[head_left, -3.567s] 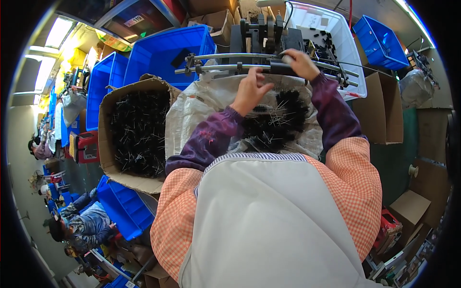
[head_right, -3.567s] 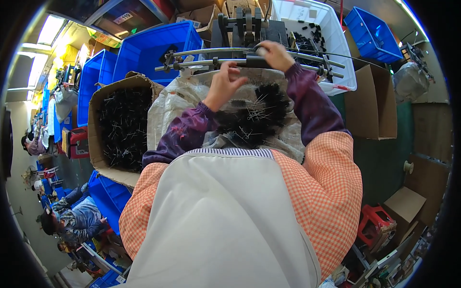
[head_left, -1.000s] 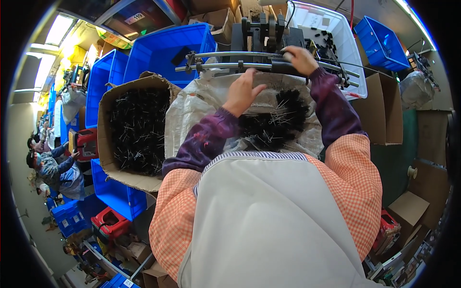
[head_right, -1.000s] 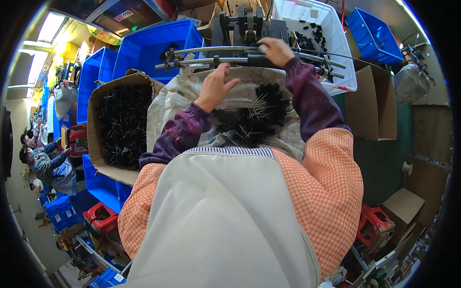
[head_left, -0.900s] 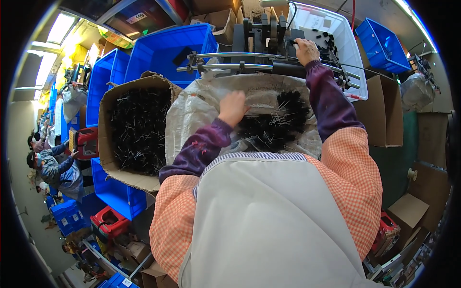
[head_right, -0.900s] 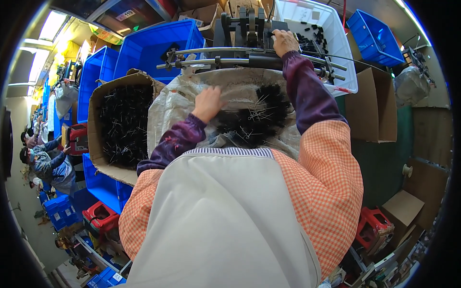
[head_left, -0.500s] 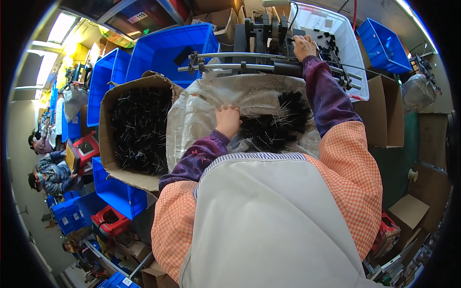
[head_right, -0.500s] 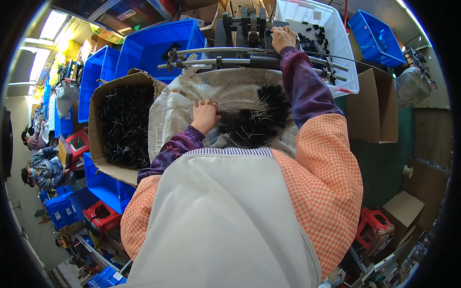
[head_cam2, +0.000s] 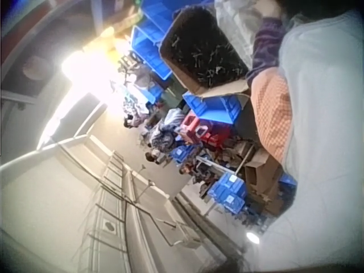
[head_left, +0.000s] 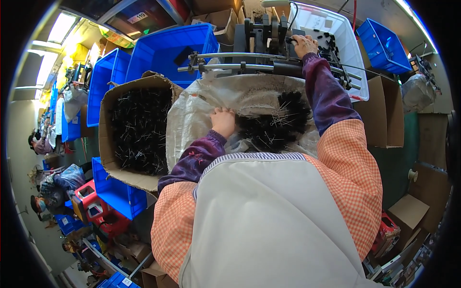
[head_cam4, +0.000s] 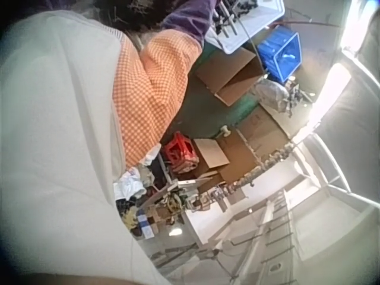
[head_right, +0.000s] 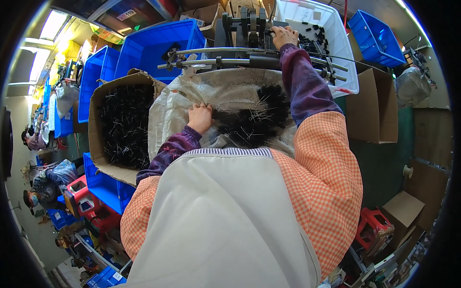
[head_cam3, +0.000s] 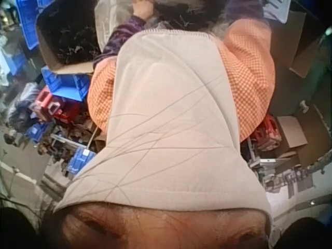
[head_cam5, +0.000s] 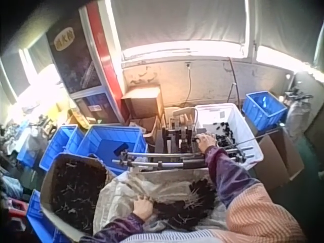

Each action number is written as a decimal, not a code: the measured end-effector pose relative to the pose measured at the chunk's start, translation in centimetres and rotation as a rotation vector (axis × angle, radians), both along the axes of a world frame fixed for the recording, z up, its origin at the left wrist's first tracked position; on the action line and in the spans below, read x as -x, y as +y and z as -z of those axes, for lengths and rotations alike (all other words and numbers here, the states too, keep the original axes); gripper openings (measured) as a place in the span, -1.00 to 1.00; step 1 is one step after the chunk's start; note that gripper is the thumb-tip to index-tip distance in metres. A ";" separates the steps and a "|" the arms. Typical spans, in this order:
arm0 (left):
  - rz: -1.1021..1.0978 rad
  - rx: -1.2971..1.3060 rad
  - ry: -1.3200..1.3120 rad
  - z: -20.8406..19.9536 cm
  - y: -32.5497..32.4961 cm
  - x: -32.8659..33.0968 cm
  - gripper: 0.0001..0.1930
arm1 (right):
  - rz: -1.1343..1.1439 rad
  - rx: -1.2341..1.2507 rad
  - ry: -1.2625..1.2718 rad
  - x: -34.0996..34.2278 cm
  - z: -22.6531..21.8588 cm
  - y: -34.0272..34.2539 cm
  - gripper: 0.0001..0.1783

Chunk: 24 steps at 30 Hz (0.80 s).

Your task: Processing and sorting small black plastic components using a machine in a manufacturing facility.

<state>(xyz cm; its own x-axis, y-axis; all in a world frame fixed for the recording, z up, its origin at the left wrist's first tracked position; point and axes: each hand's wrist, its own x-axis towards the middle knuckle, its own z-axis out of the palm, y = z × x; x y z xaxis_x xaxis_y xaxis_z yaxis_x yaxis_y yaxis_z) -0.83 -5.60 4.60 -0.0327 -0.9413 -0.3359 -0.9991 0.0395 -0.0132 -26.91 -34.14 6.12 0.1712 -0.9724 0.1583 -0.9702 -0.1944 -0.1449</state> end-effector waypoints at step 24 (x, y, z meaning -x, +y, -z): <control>0.105 0.115 0.460 -2.9 -3.2 -2.9 -0.82 | 0.057 0.032 0.049 -6.2 -0.3 3.0 -0.67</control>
<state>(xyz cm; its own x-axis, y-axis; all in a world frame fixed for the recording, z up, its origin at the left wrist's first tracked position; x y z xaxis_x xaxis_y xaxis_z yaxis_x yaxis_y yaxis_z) 2.03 -8.83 7.54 -0.2502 -0.9552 -0.1582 -0.8930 0.1645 0.4190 -20.68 -31.19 6.44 0.1237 -0.9754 0.1826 -0.9856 -0.1422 -0.0917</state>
